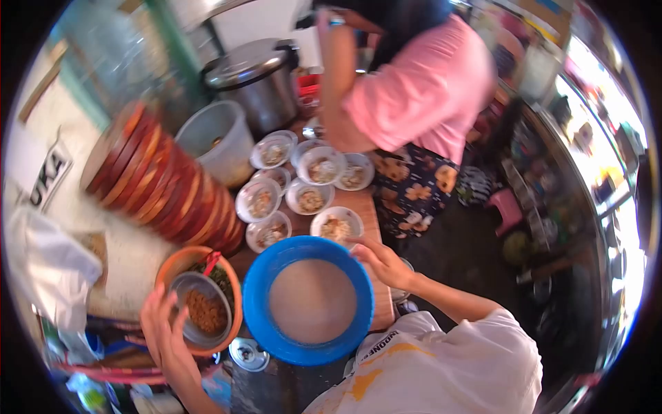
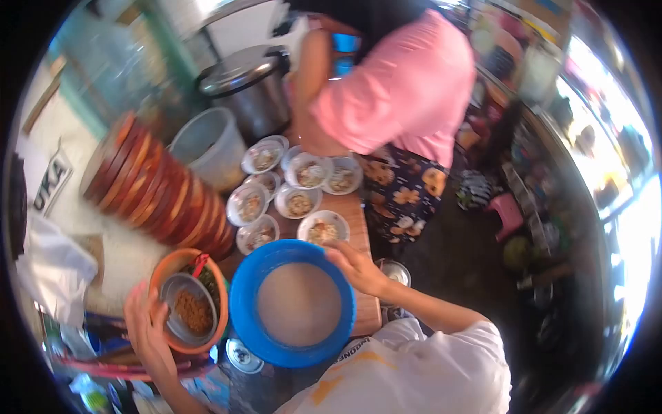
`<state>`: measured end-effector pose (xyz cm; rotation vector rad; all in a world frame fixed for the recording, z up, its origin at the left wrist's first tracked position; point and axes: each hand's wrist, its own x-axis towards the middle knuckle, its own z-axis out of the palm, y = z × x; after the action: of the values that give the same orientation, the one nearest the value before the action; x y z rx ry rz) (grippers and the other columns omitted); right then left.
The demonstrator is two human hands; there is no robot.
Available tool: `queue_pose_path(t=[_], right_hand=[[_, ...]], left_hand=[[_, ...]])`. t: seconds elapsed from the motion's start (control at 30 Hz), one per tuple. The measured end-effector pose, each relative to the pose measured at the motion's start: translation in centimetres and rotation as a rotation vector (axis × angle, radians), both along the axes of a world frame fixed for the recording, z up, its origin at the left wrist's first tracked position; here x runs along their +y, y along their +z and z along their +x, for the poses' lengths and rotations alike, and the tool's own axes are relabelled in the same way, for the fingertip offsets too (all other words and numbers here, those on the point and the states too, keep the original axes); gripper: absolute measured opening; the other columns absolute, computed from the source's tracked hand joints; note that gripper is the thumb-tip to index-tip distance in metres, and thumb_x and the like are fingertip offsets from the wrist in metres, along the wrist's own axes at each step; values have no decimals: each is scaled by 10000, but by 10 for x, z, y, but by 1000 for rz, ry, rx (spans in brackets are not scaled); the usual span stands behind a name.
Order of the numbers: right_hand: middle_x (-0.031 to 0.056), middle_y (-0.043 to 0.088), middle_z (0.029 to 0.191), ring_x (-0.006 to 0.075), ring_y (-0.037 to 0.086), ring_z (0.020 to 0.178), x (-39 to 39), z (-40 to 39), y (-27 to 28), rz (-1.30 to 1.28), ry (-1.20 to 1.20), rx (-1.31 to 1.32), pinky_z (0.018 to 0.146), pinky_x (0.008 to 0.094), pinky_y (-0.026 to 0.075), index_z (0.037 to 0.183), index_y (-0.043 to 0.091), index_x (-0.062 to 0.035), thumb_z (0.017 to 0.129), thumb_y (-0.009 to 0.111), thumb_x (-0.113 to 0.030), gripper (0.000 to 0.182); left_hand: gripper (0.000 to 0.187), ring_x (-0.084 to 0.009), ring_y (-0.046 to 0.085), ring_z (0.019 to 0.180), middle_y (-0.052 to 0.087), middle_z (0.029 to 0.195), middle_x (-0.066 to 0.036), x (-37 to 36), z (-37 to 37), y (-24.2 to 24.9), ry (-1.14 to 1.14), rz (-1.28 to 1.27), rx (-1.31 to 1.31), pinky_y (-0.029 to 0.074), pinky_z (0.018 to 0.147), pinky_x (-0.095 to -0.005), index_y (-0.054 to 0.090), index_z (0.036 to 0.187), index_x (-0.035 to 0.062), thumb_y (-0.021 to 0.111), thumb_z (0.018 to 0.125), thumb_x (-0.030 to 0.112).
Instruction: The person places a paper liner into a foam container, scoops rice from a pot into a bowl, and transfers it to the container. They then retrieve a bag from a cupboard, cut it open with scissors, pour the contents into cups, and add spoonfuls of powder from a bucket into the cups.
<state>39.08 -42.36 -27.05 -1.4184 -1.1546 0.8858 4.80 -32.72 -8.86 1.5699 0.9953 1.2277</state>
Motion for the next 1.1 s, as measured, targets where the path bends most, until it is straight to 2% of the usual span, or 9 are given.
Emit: queue_pose_path(t=[0.13, 0.3, 0.37, 0.43, 0.6, 0.83, 0.9, 0.93, 1.1], right_hand=[[127, 557, 1150, 186, 602, 966, -130, 29, -55, -405, -365, 65, 830, 307, 496, 1241, 496, -23, 992, 408, -316, 394], [110, 582, 1059, 170, 613, 886, -201, 54, -79, -310, -436, 58, 784, 307, 507, 1232, 498, -22, 988, 424, -313, 386], [104, 583, 1048, 166, 615, 874, -220, 68, -77, -293, -396, 80, 776, 301, 508, 1232, 498, -26, 988, 424, -307, 379], [140, 614, 1052, 201, 644, 848, -246, 85, -83, -247, -393, 286, 779, 307, 513, 1228, 507, -12, 977, 439, -311, 396], [135, 481, 1284, 207, 619, 984, -343, 153, -80, -410, -351, 513, 872, 330, 487, 1331, 427, -87, 986, 357, -433, 493], [154, 459, 1301, 246, 527, 1151, -398, 244, -42, -217, -192, 951, 972, 380, 428, 1385, 329, -65, 941, 291, -595, 692], [146, 431, 1363, 271, 482, 1199, -393, 262, -44, 44, -97, 1056, 984, 400, 413, 1409, 301, -63, 904, 247, -668, 789], [178, 385, 1395, 267, 462, 1227, -389, 280, -30, 100, 54, 1374, 998, 425, 402, 1420, 272, -80, 892, 288, -674, 795], [173, 340, 1442, 293, 382, 1299, -369, 364, -30, 368, -9, 1604, 1073, 453, 296, 1438, 266, -89, 865, 245, -716, 850]], left_hand=[[447, -232, 485, 1139, 459, 1335, -115, -49, 3, -17, -9, -118, 32, 371, 953, -341, 442, 1291, 49, 433, 928, 309], [405, -207, 551, 1022, 523, 1269, -133, -114, 73, -57, -87, -284, -74, 431, 861, -297, 487, 1221, 29, 422, 916, 288], [358, -240, 605, 923, 543, 1215, -208, -149, 123, -68, -183, -347, -201, 534, 659, -294, 523, 1148, -18, 431, 905, 228], [341, -262, 630, 887, 537, 1219, -217, -180, 169, -77, -327, -459, -191, 555, 615, -310, 526, 1135, -28, 432, 904, 205], [348, -278, 630, 901, 543, 1202, -219, -261, 306, -110, -636, -629, -275, 557, 590, -297, 531, 1144, -13, 448, 894, 215], [321, -250, 606, 994, 486, 1283, -196, -362, 500, -115, -1300, -693, -335, 586, 684, -300, 473, 1212, -40, 443, 932, 112], [336, -252, 527, 1163, 460, 1343, -161, -375, 542, -149, -1442, -194, -174, 437, 973, -433, 503, 1228, 17, 468, 944, 193], [311, -278, 499, 1186, 471, 1323, -187, -394, 566, -183, -1307, -2, -386, 358, 1017, -415, 533, 1179, -12, 474, 899, 111], [423, -246, 309, 1364, 359, 1459, -89, -375, 631, -193, -1286, 608, 271, 181, 1115, -434, 486, 1326, 98, 501, 910, 173]])
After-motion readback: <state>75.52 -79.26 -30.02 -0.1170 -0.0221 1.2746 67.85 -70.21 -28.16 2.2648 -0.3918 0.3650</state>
